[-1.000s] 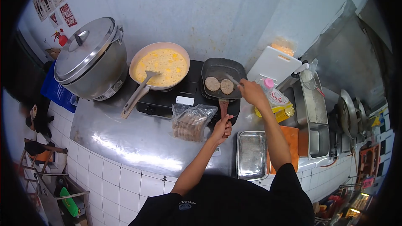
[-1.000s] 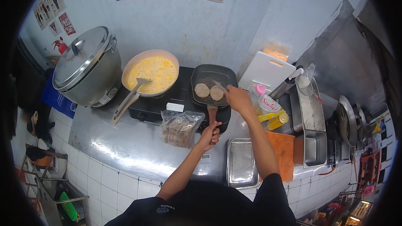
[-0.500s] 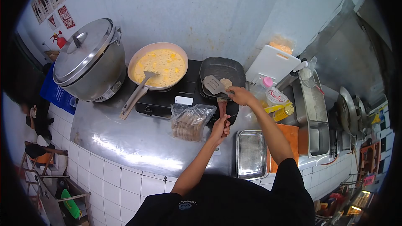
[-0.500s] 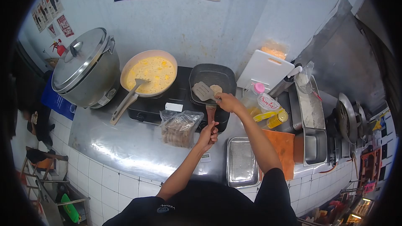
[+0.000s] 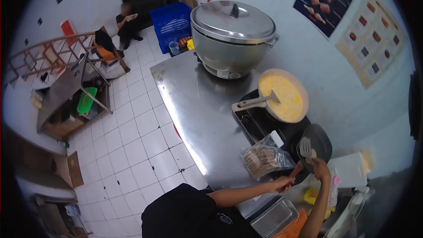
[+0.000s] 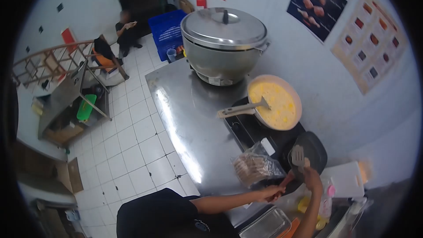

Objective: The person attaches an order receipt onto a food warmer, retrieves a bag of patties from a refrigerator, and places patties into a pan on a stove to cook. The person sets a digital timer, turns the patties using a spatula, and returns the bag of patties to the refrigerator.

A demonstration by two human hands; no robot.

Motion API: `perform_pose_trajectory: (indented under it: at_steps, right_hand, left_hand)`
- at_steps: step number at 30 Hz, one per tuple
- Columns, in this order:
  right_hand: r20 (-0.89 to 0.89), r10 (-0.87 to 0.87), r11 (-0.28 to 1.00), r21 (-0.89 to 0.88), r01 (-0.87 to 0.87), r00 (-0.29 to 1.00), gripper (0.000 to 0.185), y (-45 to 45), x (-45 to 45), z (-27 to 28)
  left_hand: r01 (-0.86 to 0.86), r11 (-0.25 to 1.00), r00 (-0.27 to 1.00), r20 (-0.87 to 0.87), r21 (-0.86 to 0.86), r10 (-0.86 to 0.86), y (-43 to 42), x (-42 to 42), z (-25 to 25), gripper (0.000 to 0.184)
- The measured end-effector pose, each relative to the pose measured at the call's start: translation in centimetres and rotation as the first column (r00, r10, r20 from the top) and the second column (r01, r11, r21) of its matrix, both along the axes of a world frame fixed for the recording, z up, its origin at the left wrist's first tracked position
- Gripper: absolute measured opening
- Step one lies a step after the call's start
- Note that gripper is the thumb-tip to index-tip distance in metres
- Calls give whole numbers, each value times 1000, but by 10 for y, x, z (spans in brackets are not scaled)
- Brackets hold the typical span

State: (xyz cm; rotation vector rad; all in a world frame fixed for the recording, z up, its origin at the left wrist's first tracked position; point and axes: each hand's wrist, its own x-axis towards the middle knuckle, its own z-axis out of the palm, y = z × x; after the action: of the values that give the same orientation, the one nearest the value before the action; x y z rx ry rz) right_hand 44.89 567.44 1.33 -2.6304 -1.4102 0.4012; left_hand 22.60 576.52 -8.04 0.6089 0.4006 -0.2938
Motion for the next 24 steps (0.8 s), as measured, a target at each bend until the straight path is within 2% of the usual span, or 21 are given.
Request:
perform_pose_trajectory:
  at_steps: [1,4,6,7,9,11,12,13,15,16,18,20,22,24]
  right_hand:
    - [-24,5,1000,22,-5,1000,30,0,0,7]
    - [-188,-133,987,68,148,973,28,-13,-14,37]
    - [-216,-408,911,-40,410,887,30,-23,-27,52]
    - [-217,-420,906,-48,420,881,30,-36,-20,37]
    - [-71,-283,959,-19,282,956,31,-61,-2,-4]
    - [66,-257,965,-37,260,964,33,-59,-12,-9]
    - [46,-192,981,1,193,980,34,-52,-25,-4]
    - [-42,-276,961,-44,274,960,36,-34,-45,19]
    - [-15,-303,951,-69,301,953,35,-32,-47,23]
    - [-19,-296,951,-100,293,955,35,-34,-38,17]
    - [-71,-270,963,-41,268,960,37,-34,-28,18]
    - [2,-247,968,47,246,969,36,-31,-25,20]
    - [-28,-264,954,143,265,964,34,-18,-36,31]
    - [-38,-255,962,93,258,966,33,-8,-38,27]
  left_hand:
    - [50,997,998,44,63,-53,4,-1,4,36]
    - [9,997,999,34,76,-12,0,1,-1,38]
    - [-13,998,1000,13,55,12,-2,5,-10,37]
    - [-26,999,1000,-14,42,26,-6,2,-11,37]
    - [-41,998,999,0,56,41,-8,-3,-11,36]
    - [-106,992,993,64,66,102,-7,-4,-9,34]
    - [-117,992,988,104,53,112,-10,-3,-19,34]
    - [-97,993,994,64,68,93,-12,-1,-28,37]
    - [-9,978,999,47,209,-1,-4,-2,-27,40]
    - [-11,992,1000,-3,128,11,-2,-6,-12,37]
    - [-27,997,999,-22,68,28,0,-15,0,30]
    - [21,995,999,-46,96,-17,2,-23,9,32]
    - [61,991,996,-69,123,-52,1,-33,7,36]
    - [95,985,994,-70,147,-85,-2,-44,5,36]
